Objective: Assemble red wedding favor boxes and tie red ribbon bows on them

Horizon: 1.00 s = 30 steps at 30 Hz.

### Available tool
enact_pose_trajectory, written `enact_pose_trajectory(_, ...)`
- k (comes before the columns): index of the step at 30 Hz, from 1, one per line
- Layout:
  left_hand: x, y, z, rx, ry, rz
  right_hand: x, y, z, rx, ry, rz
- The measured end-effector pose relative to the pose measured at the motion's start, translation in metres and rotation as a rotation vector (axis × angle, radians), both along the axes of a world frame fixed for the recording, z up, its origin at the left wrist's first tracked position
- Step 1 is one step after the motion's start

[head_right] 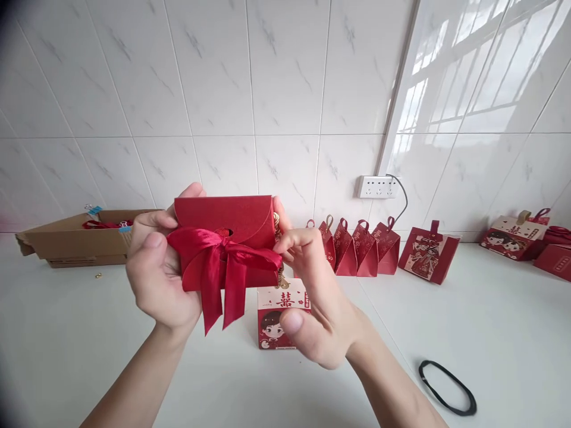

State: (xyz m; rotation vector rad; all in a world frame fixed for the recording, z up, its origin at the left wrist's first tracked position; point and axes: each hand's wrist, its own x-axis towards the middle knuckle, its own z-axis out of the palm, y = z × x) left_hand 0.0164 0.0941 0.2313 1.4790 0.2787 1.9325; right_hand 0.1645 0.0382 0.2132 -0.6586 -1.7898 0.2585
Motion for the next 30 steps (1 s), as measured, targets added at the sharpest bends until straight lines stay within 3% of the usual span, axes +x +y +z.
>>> enact_pose_trajectory(3,0.000,-0.003,-0.002,0.014,0.031,-0.004,0.002,0.002,-0.002,0.068,-0.010,-0.110)
enact_pose_trajectory(7,0.002,-0.008,-0.006,0.055,0.052,0.110,0.005,0.002,-0.004,0.211,-0.090,-0.318)
enact_pose_trajectory(11,0.002,-0.009,-0.012,0.149,0.112,0.182,0.008,-0.003,0.003,0.291,-0.133,-0.390)
enact_pose_trajectory(15,0.002,-0.006,-0.016,0.196,0.120,0.225,0.008,-0.006,0.009,0.181,-0.013,-0.356)
enact_pose_trajectory(21,0.003,0.006,-0.015,0.438,0.100,0.323,0.006,-0.006,0.009,-0.091,0.240,-0.201)
enact_pose_trajectory(30,-0.001,0.001,-0.010,0.304,0.245,0.285,0.010,-0.002,0.015,-0.392,0.530,-0.003)
